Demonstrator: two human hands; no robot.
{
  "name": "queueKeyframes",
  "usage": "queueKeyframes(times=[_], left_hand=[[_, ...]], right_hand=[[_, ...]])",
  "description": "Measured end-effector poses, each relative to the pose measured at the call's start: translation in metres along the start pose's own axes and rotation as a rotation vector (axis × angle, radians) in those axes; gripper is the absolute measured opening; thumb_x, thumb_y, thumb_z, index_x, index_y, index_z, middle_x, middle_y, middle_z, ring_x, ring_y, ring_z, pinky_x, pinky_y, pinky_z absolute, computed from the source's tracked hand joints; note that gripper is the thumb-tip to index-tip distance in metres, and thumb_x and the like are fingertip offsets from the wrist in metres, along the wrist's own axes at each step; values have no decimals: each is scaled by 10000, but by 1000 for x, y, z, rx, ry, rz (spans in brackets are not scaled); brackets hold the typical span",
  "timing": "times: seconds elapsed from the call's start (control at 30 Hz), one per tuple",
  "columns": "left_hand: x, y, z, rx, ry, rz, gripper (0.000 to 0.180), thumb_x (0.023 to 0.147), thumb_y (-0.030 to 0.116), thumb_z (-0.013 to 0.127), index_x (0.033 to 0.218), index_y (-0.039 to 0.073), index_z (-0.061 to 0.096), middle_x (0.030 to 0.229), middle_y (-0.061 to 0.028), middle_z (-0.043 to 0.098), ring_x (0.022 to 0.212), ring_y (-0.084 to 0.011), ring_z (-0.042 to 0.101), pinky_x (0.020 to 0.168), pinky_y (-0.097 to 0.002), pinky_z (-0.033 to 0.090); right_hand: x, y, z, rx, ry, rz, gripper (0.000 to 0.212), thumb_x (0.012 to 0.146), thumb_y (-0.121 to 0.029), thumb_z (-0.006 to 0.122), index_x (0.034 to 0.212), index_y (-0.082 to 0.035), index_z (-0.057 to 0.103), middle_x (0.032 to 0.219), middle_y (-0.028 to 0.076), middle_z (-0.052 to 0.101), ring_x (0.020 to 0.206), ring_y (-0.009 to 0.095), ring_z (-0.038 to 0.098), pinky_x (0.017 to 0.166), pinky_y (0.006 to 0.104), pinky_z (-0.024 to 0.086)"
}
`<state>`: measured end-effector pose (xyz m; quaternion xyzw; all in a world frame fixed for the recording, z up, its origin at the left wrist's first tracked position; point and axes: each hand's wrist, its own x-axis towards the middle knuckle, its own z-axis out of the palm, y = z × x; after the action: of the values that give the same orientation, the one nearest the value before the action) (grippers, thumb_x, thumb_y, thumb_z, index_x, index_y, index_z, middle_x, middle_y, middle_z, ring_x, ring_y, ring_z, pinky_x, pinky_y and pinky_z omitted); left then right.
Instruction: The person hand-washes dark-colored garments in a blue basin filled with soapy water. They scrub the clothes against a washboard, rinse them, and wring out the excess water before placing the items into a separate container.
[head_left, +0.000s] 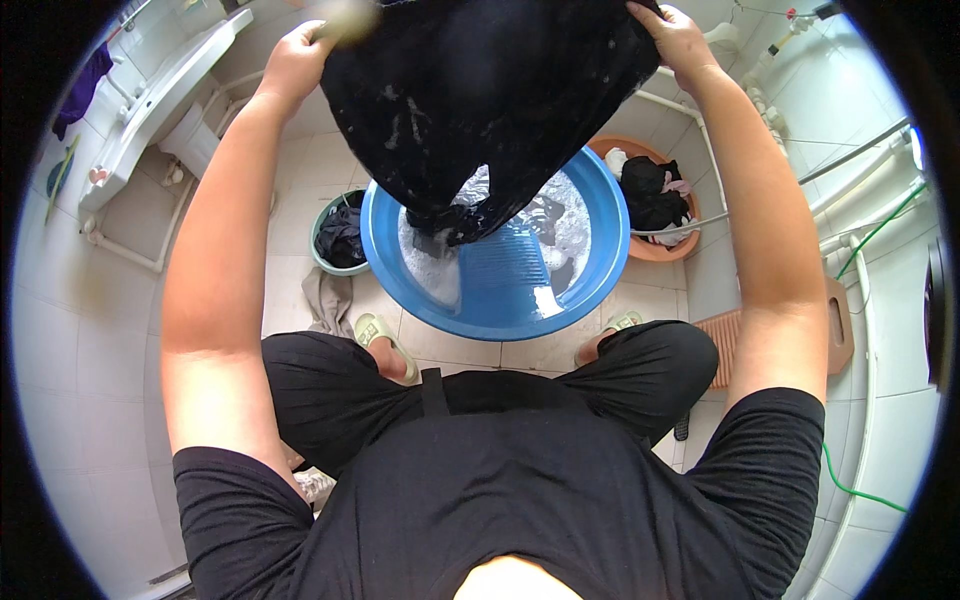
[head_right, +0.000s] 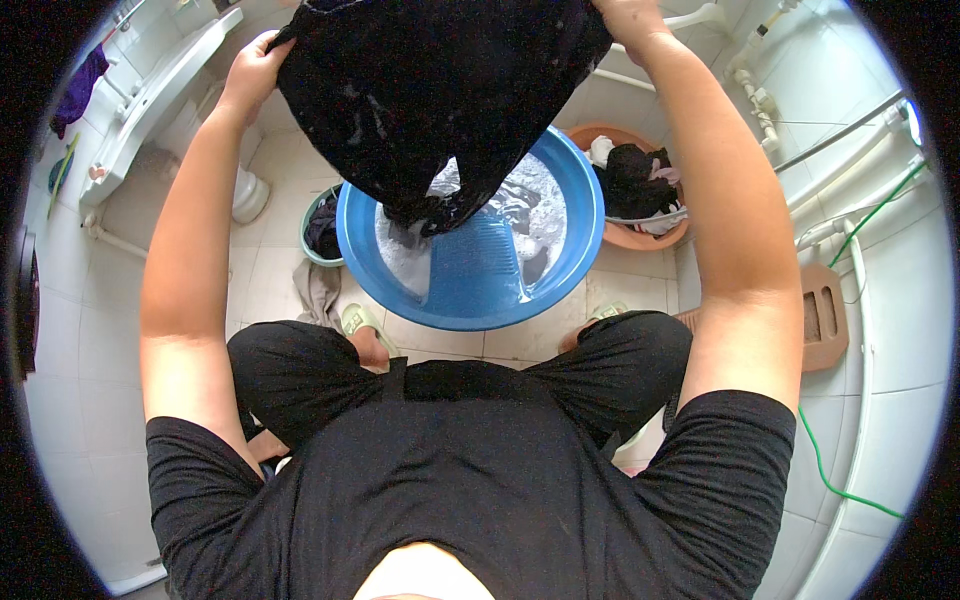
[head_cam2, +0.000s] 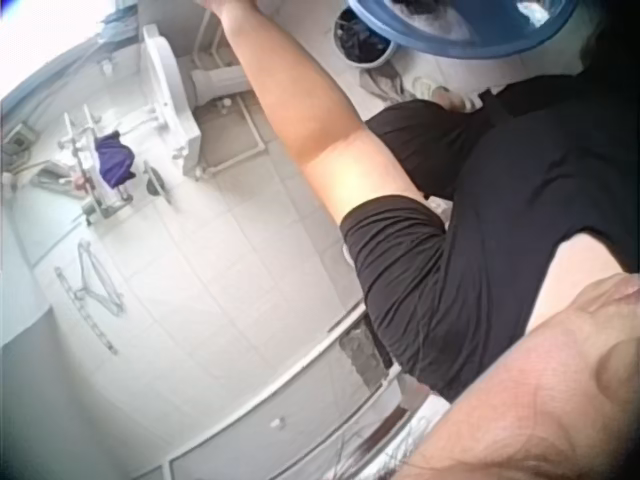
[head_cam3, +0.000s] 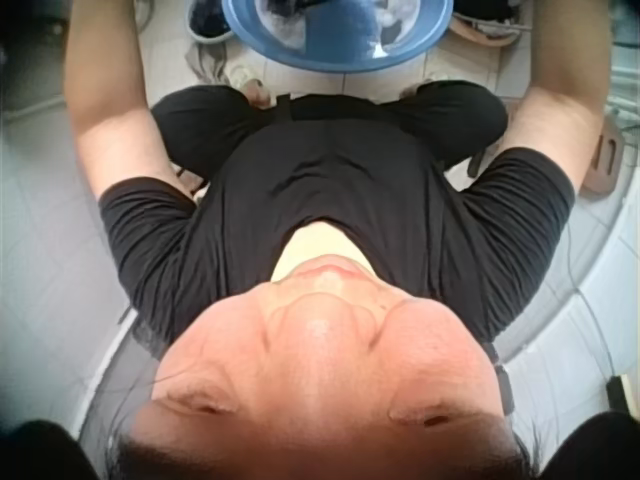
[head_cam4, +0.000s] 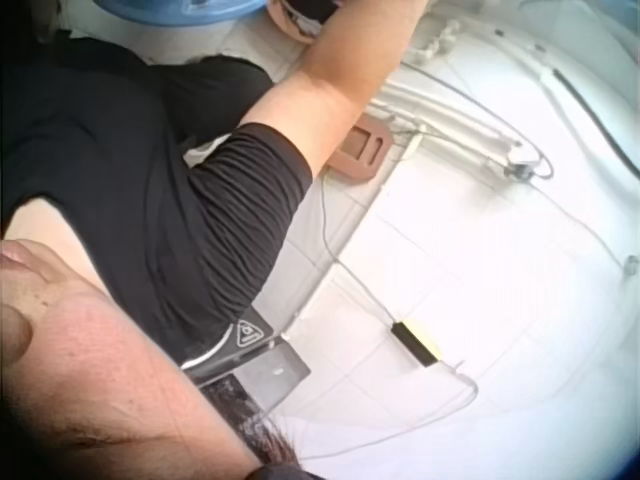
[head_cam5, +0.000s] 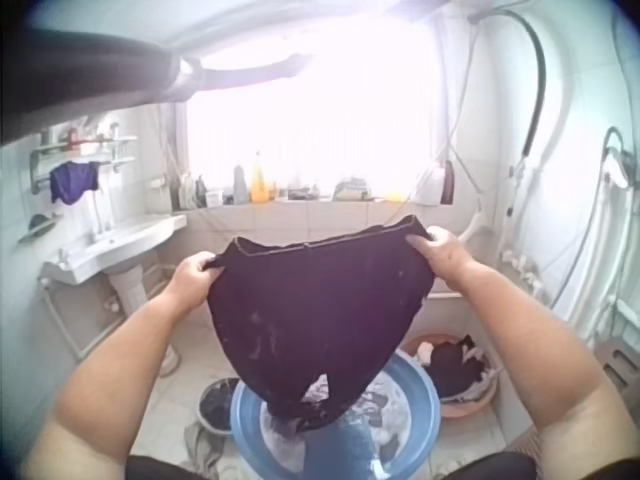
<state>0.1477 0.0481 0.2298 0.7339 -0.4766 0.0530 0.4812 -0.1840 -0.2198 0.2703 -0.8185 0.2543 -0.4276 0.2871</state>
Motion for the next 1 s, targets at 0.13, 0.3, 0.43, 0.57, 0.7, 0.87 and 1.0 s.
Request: queueKeyframes(times=[0.13, 0.3, 0.43, 0.57, 0.7, 0.87, 1.0], left_hand=[[-1, -11, -10, -53, 22, 12, 300, 862, 241, 535, 1030, 2, 601, 876, -85, 641, 789, -163, 555, 749, -272, 427], [-16, -29, -16, 0, 20, -33, 312, 854, 269, 559, 982, -9, 620, 834, -82, 644, 767, -145, 560, 732, -270, 429], [-22, -66, -26, 42, 1, -148, 335, 843, 301, 586, 943, -16, 627, 771, -57, 633, 706, -125, 539, 687, -266, 427], [-30, -80, -21, 22, -18, -202, 391, 850, 361, 575, 933, -18, 627, 762, -62, 632, 691, -126, 537, 678, -276, 425], [-31, -95, -24, 124, -36, -238, 460, 828, 429, 585, 888, -24, 637, 723, -75, 627, 662, -138, 537, 662, -291, 426], [-39, -89, -20, 212, -105, -332, 528, 804, 485, 594, 830, -40, 644, 697, -93, 624, 638, -150, 536, 651, -300, 427], [-57, -62, 0, -185, -116, -474, 424, 806, 389, 635, 815, -35, 645, 757, -60, 642, 653, -132, 552, 649, -267, 436]], right_hand=[[3, -2, -5, -31, -103, 8, 367, 755, -345, 685, 847, 1, 604, 758, 75, 607, 684, 148, 547, 630, 289, 459], [7, 14, -17, -77, -477, -63, 292, 774, -279, 699, 970, -76, 626, 849, 25, 616, 807, 125, 557, 784, 235, 434], [3, 19, -18, -9, -637, -13, 298, 752, -291, 709, 965, -90, 651, 868, 46, 626, 830, 156, 573, 849, 235, 412], [-3, 15, -11, 10, -635, 40, 328, 754, -305, 708, 965, -61, 646, 850, 67, 626, 807, 164, 581, 799, 240, 443], [-5, 15, -4, 17, -611, 34, 317, 748, -323, 713, 915, -63, 644, 807, 67, 616, 774, 157, 580, 767, 241, 456], [-16, 9, 1, 34, -577, 47, 320, 764, -399, 682, 855, -95, 639, 758, 31, 599, 743, 127, 561, 717, 229, 423], [-22, 9, 11, 83, -611, 102, 309, 772, -419, 665, 839, -119, 635, 749, -3, 584, 726, 96, 528, 697, 213, 384]])
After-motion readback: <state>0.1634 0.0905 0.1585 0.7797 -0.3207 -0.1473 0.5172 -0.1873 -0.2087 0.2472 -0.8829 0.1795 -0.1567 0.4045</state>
